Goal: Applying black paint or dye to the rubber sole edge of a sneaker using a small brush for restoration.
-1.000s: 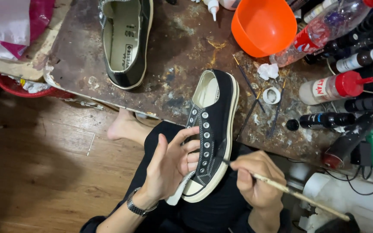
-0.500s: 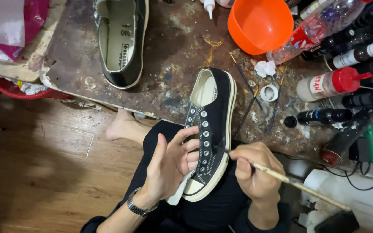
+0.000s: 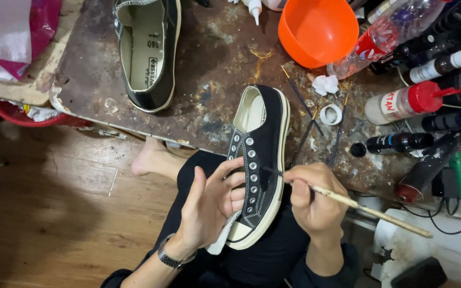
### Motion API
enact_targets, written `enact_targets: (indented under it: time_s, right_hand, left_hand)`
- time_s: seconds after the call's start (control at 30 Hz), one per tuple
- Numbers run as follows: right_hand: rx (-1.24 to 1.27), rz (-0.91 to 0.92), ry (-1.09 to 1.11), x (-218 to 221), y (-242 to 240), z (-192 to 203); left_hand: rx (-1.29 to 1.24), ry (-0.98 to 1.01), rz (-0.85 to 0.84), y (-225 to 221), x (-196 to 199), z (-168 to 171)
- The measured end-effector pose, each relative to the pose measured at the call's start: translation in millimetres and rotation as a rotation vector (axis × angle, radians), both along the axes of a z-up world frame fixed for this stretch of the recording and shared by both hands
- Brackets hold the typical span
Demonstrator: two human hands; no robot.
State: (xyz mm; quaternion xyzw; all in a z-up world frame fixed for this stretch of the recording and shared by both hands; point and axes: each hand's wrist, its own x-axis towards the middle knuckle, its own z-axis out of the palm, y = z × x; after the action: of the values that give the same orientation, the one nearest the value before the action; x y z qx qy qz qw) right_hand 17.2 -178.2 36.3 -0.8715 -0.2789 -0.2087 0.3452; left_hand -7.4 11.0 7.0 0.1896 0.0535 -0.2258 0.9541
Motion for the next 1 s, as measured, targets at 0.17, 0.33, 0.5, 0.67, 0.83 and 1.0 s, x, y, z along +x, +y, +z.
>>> enact_targets:
  time_s: [0.17, 0.33, 0.5, 0.67, 0.83, 1.0]
  right_hand:
    - [0.015, -0.032, 0.07, -11, 4, 7]
    - [0.061, -0.079, 0.11, -21, -3, -1]
    - [0.135, -0.179, 0.028, -15, -5, -12]
    - [0.145, -0.11, 0.082, -34, -2, -10]
    - [0.127, -0.173, -0.007, -8, -1, -11]
    - [0.112, -0.198, -0.013, -16, -1, -11]
  left_hand:
    - [-0.027, 0.003, 0.015, 1, 0, 1]
    - [-0.024, 0.025, 0.007, 0, 0, -2]
    - [-0.025, 0.004, 0.005, 1, 0, 1]
    - [-0.01, 0.013, 0.006, 1, 1, 3]
    - [-0.027, 0.02, 0.002, 0, -1, -1]
    - [-0.022, 0.025, 0.02, 0, -1, -1]
